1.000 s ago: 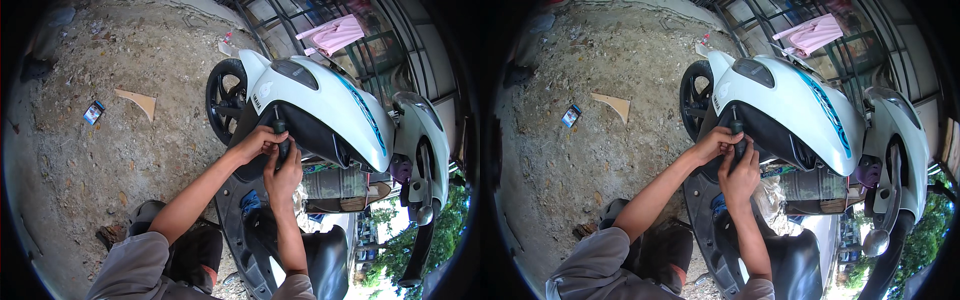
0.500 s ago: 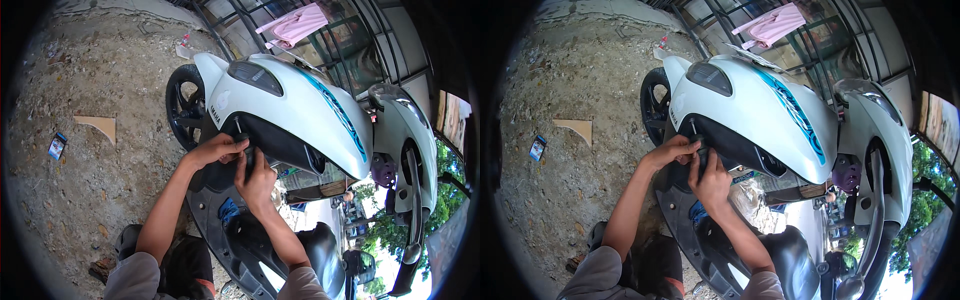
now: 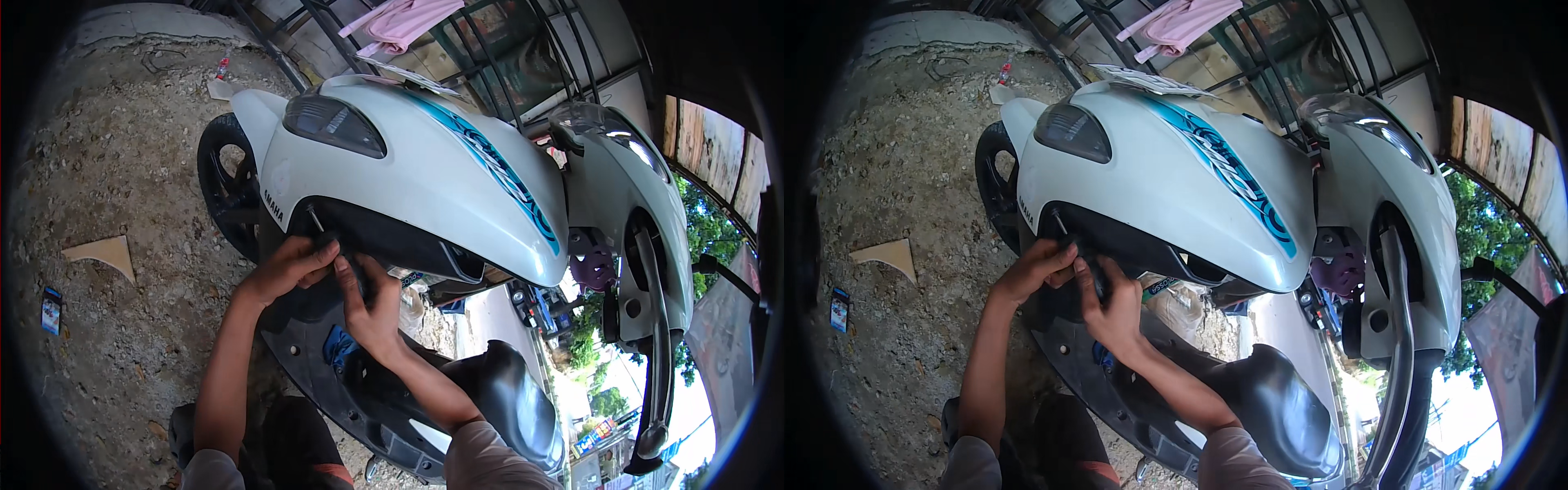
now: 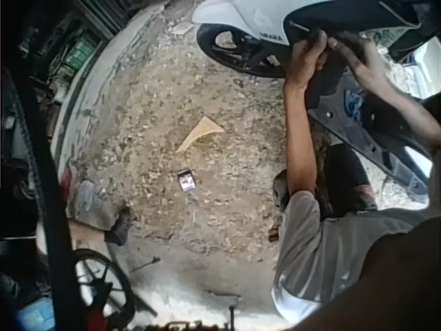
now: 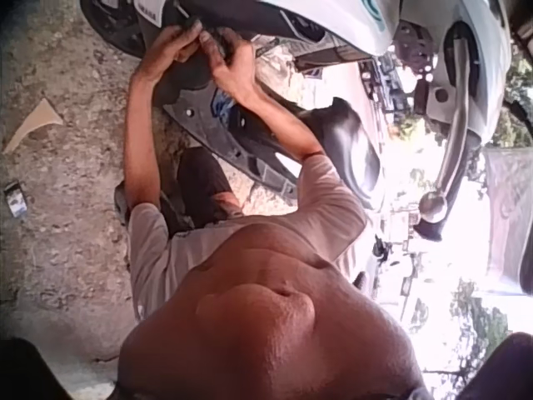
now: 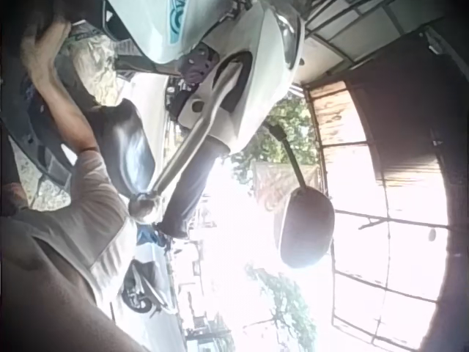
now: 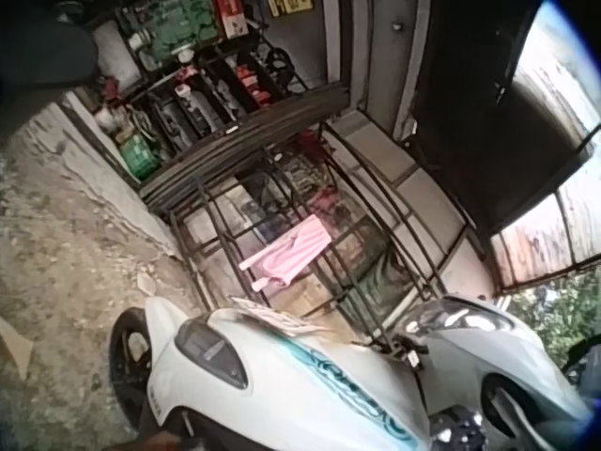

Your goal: Using a screwdriver to remove and adjust screws on the plastic body panels of a scooter.

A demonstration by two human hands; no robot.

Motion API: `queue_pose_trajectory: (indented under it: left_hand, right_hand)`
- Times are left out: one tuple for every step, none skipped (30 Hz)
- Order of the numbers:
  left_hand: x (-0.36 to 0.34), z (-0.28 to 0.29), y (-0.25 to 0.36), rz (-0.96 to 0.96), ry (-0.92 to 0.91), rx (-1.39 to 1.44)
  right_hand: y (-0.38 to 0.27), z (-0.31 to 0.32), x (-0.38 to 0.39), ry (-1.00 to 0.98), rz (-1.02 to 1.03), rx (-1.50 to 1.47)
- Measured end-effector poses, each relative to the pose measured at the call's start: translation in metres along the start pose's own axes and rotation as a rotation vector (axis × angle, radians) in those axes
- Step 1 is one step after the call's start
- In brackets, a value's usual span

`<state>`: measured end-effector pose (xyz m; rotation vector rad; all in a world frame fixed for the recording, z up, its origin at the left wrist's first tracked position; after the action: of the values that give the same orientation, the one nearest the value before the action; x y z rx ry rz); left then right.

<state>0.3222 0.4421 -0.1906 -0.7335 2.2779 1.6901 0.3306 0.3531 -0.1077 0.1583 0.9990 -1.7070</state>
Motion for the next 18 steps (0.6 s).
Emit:
queue_pose_trajectory:
  left_hand:
    - [-0.001,-0.008,-0.001,-0.020,-0.042,0.002]
    - [-0.001,-0.001,-0.003,-0.033,0.125,0.008]
    - [-0.002,0.006,-0.007,-0.016,0.254,0.014]
    - [-0.003,0.006,-0.009,-0.031,0.260,0.035]
    - [-0.004,0.005,-0.007,-0.095,0.262,0.043]
    - [-0.004,0.007,-0.005,-0.146,0.265,0.014]
    - [-0.004,0.007,-0.006,-0.167,0.260,0.008]
    - [-0.004,0.009,-0.006,-0.196,0.258,0.014]
    - [-0.005,0.009,-0.012,-0.132,0.224,0.043]
    - [-0.005,0.009,-0.018,-0.074,0.192,0.069]
    - [-0.005,0.010,-0.019,-0.073,0.171,0.079]
    - [-0.005,0.010,-0.021,-0.049,0.140,0.092]
    - [-0.006,0.011,-0.023,-0.029,0.108,0.104]
    - [-0.005,0.015,-0.024,-0.026,0.132,0.089]
    - [-0.007,0.018,-0.024,-0.040,0.112,0.101]
    - [-0.007,0.009,-0.010,-0.203,-0.122,0.155]
    - [-0.001,-0.002,0.007,-0.415,-0.363,0.257]
    - [-0.002,-0.002,0.002,-0.375,-0.380,0.217]
  right_hand:
    - [0.005,0.000,0.000,-0.011,-0.084,0.017]
    - [0.001,-0.001,0.001,-0.027,-0.057,0.102]
    - [-0.005,0.000,0.001,-0.019,0.004,0.087]
    - [-0.011,-0.001,0.002,-0.039,0.065,0.174]
    - [-0.013,-0.002,0.002,-0.036,0.092,0.267]
    - [-0.012,-0.004,0.003,-0.049,0.082,0.261]
    - [-0.011,-0.008,0.003,-0.071,0.095,0.272]
    - [-0.014,-0.008,0.003,-0.027,0.158,0.302]
    - [-0.017,-0.008,0.004,0.019,0.211,0.343]
    - [-0.021,-0.009,0.005,0.057,0.278,0.324]
    - [-0.018,-0.010,0.003,0.066,0.254,0.337]
    - [-0.018,-0.012,0.002,0.055,0.256,0.322]
    - [-0.018,-0.012,0.001,0.049,0.246,0.319]
    - [-0.017,-0.012,0.000,0.045,0.227,0.359]
    - [-0.020,-0.012,0.001,0.044,0.258,0.367]
    - [-0.010,-0.013,-0.001,-0.011,0.131,0.391]
    - [0.002,-0.012,-0.001,-0.052,-0.040,0.422]
    - [-0.002,-0.012,-0.002,-0.049,0.013,0.365]
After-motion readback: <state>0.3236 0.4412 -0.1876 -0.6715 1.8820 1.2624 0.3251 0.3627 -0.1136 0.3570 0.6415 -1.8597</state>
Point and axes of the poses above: each hand's wrist, its own x-axis away from the middle knuckle, its own z-axis out of the back of the hand, y = z × x, the point moved 8 cm from there along -x, towards the middle knuckle, and after that the axes turned 12 degrees about -x, right-handed, at the moved point
